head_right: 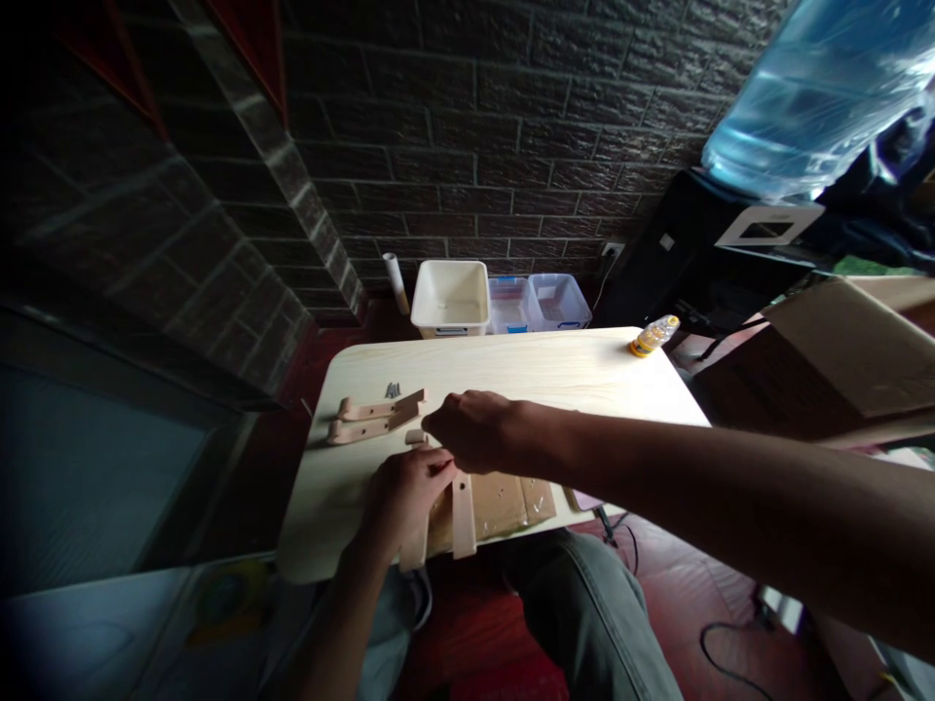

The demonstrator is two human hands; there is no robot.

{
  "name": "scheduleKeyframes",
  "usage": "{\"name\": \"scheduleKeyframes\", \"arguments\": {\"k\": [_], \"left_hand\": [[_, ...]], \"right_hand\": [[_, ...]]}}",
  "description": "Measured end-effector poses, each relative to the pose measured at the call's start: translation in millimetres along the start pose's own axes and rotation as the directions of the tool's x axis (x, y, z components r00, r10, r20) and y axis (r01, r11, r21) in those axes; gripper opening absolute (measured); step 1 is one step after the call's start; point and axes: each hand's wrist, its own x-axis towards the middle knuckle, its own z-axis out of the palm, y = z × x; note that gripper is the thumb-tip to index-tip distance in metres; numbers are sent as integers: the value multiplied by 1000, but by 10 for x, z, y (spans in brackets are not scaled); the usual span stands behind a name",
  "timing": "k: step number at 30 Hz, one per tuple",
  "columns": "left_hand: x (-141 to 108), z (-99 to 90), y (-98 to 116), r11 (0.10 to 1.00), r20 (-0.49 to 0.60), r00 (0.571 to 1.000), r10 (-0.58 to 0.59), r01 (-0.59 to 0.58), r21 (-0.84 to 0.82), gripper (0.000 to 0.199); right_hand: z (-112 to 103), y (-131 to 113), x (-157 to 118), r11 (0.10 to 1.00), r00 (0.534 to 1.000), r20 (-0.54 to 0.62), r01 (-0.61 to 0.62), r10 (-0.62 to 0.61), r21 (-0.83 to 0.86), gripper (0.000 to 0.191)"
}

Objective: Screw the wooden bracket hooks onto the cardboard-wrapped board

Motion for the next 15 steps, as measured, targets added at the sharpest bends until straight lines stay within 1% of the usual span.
{"name": "scheduleKeyframes", "arguments": {"k": [2,4,5,7,10,15], "left_hand": [[-2,15,-8,1000,-11,1000,-2,2,3,20],[-3,29,-16,1000,-17,1000,3,-3,16,22],[-3,34,-20,1000,-18,1000,8,-8,22,21],[1,41,-27,1000,-17,1000,13,-12,26,19],[8,46,-33,1000,-16,1000,9,-9,16,18],[8,42,-33,1000,-25,1000,16,-15,9,20]], "right_hand": [[37,26,-19,994,995,-50,86,-89,-67,17],[53,36,-25,983,988,-74,125,-136,-137,24],[52,37,-24,979,987,-72,129,-142,-161,25],[36,38,-17,975,990,-53,119,-131,-189,22],[16,56,-9,978,995,-17,97,-101,-182,18],[66,127,0,988,995,-45,86,-93,-130,20]]}}
